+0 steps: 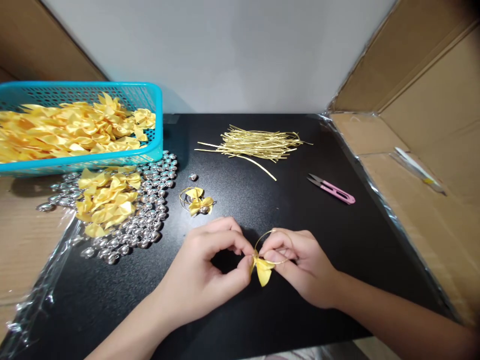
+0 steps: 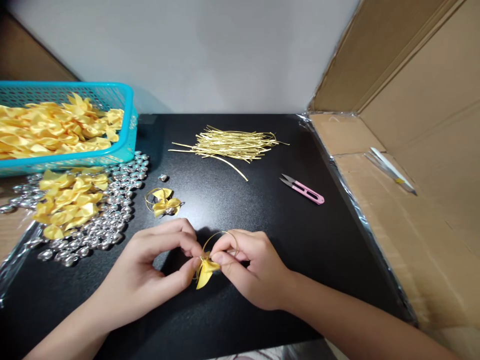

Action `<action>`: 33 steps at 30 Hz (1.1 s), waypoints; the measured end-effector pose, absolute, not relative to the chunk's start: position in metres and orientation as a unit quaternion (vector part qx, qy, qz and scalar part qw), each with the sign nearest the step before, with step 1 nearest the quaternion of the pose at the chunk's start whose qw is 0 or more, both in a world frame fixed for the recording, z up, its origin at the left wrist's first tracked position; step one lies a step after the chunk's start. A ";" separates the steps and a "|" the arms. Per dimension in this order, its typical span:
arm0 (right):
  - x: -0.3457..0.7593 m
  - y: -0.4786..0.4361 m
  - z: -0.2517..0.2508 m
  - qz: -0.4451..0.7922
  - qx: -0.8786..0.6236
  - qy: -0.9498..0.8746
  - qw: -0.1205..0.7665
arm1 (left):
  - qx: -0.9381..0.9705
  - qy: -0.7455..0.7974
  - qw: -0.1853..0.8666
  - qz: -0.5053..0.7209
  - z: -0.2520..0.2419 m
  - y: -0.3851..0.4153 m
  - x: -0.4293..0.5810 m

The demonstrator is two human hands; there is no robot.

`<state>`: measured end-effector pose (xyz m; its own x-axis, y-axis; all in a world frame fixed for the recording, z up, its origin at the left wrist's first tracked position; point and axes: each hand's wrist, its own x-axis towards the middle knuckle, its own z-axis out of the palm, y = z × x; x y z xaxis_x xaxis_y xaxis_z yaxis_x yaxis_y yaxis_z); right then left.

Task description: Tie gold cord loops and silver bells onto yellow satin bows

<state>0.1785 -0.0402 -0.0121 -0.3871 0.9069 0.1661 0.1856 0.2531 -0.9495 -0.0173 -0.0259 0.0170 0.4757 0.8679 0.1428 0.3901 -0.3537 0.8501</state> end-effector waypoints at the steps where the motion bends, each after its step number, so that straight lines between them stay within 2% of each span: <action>1: 0.179 -0.040 -0.011 0.446 -0.394 -0.703 0.389 | 0.765 0.413 0.390 0.305 0.016 -0.026 -0.017; 15: 0.184 -0.033 -0.011 0.409 -0.351 -0.758 0.368 | 0.806 0.403 0.338 0.272 0.011 -0.026 -0.018; 18: 0.191 -0.028 -0.010 0.470 -0.339 -0.726 0.369 | 0.816 0.403 0.315 0.271 0.009 -0.026 -0.018; 22: 0.195 -0.026 -0.007 0.661 -0.360 -0.569 0.331 | 0.834 0.396 0.294 0.249 0.004 -0.027 -0.018; 24: 0.195 -0.027 -0.007 0.713 -0.358 -0.522 0.302 | 0.842 0.394 0.286 0.234 0.002 -0.027 -0.018; 27: 0.193 -0.026 -0.008 0.672 -0.382 -0.561 0.296 | 0.844 0.392 0.283 0.230 0.001 -0.027 -0.016; 29: 0.192 -0.025 -0.010 0.638 -0.382 -0.578 0.336 | 0.841 0.389 0.292 0.237 0.002 -0.026 -0.016; 31: 0.191 -0.023 -0.012 0.654 -0.370 -0.548 0.366 | 0.836 0.385 0.304 0.246 0.004 -0.026 -0.015; 33: 0.189 -0.023 -0.011 0.695 -0.369 -0.509 0.348 | 0.834 0.377 0.309 0.257 0.006 -0.027 -0.015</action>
<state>0.1892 -0.0230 -0.0111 -0.4846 0.8601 -0.1595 -0.1085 -0.2400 -0.9647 -0.0152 -0.0269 0.0063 0.5826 0.7886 0.1964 0.4708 -0.5245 0.7094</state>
